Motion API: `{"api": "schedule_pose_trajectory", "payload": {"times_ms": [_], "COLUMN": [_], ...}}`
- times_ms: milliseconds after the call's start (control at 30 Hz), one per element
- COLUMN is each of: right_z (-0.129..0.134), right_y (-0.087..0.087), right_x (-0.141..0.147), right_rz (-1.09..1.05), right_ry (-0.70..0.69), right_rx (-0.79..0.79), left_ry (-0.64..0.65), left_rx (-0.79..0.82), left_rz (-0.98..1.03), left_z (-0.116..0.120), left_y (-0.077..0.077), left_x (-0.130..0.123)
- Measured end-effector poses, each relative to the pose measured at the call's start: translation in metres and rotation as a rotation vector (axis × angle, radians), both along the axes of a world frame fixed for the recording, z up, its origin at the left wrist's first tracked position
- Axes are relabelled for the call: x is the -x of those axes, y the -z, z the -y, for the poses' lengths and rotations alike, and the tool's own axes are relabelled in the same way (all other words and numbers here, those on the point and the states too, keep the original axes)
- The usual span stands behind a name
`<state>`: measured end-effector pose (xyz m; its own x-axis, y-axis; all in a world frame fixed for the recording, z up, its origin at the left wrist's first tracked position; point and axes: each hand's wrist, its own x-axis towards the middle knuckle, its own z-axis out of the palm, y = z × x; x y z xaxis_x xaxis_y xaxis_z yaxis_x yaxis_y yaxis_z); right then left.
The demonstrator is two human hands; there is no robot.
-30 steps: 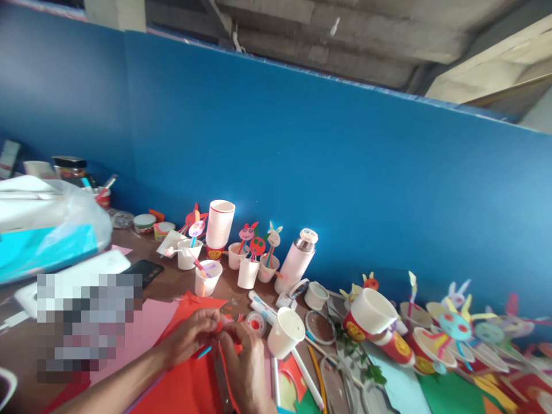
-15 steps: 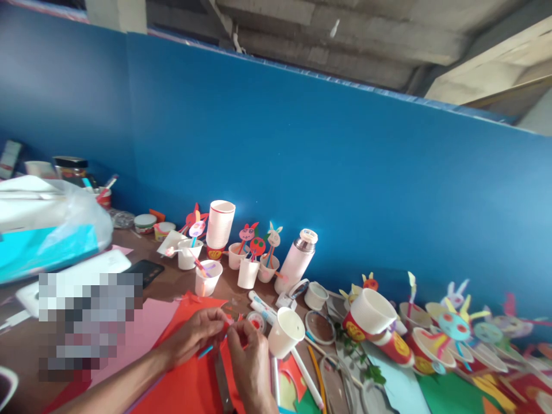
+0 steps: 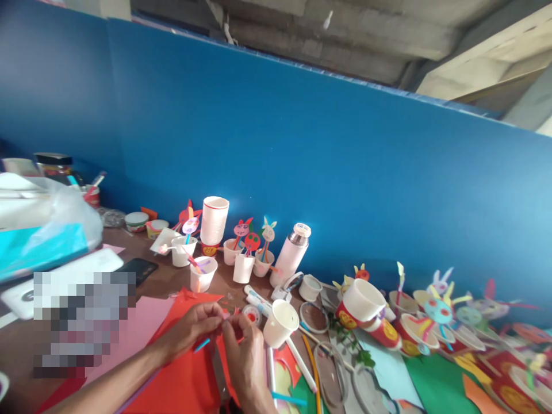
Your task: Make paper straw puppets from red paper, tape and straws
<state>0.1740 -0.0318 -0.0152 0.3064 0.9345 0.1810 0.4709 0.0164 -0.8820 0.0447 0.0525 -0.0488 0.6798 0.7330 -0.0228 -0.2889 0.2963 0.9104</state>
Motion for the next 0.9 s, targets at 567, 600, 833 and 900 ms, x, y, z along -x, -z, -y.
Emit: {"api": "schedule_pose_trajectory", "payload": {"times_ms": [567,600,833,900], "right_z": [0.044,0.051,0.092,0.100], "right_y": [-0.022,-0.018,0.005,0.007], "right_x": [-0.071,-0.074,-0.100,-0.112], "right_rz": [0.225,0.247,0.320,0.338], "right_ry": [0.036,0.036,0.114,0.144], "right_rx": [0.002,0.005,0.018,0.029], "left_ry": [-0.077,-0.077,-0.044,-0.039], "left_rx": [-0.032,-0.033,-0.055,-0.067], "left_rz": [-0.070,-0.077,-0.101,-0.103], "left_z": [-0.001,-0.001,0.001,0.001], "left_y": [0.005,0.005,0.005,0.003], "left_x": [0.000,0.001,0.001,0.001]}}
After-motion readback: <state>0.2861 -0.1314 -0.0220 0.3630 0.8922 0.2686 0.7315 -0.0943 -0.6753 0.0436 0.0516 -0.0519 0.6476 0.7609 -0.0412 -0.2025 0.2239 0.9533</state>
